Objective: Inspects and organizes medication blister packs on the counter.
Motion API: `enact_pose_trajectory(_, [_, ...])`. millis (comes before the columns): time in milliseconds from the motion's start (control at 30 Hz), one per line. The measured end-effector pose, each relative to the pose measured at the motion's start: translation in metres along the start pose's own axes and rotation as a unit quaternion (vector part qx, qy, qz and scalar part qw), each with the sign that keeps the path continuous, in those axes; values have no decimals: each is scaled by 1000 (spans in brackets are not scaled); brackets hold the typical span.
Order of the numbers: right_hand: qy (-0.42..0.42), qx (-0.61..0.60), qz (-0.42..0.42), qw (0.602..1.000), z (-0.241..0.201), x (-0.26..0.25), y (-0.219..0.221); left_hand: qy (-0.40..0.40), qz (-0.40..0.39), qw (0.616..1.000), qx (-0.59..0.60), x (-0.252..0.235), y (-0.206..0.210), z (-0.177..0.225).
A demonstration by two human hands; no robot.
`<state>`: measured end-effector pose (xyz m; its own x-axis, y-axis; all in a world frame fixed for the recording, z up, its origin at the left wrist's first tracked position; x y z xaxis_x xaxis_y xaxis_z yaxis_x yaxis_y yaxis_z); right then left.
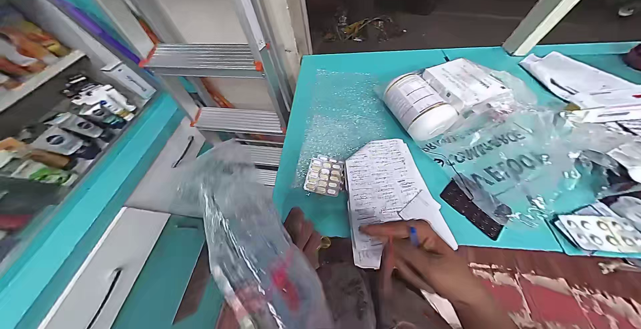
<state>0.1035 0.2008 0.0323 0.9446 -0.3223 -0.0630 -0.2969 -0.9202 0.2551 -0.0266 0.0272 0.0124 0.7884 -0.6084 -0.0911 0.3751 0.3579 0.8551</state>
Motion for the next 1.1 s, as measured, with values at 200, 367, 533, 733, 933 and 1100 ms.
enact_pose_trajectory(200, [-191,366,128,902,-4,-10,2,-59,-93,967,229,-19,11,-38])
enact_pose_trajectory(367, [-98,287,38,952,7,-16,-1,-47,42,989,137,-14,5,-47])
enact_pose_trajectory(533, [-118,214,194,950,-35,-19,-58,-87,178,980,-30,-12,26,-28])
enact_pose_trajectory(733, [-210,367,188,887,-47,-17,-29,-73,231,959,-146,-18,39,-45])
enact_pose_trajectory(933, [-84,221,148,960,-32,-29,-40,-91,216,966,-107,-17,33,-49])
enact_pose_trajectory(1100, [-119,188,138,965,-31,-13,-38,-111,229,964,-76,-19,35,-52])
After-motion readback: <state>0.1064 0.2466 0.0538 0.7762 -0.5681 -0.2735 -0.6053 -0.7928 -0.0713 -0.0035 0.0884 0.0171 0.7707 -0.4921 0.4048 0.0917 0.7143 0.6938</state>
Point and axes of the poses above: each hand's wrist, its own x-axis away from the middle knuckle, its own y-axis out of the palm, z = x × y, the point moved 4 cm from there along -x, towards the middle knuckle, and after that the axes turned 15 degrees about z, right-handed, at the moved point
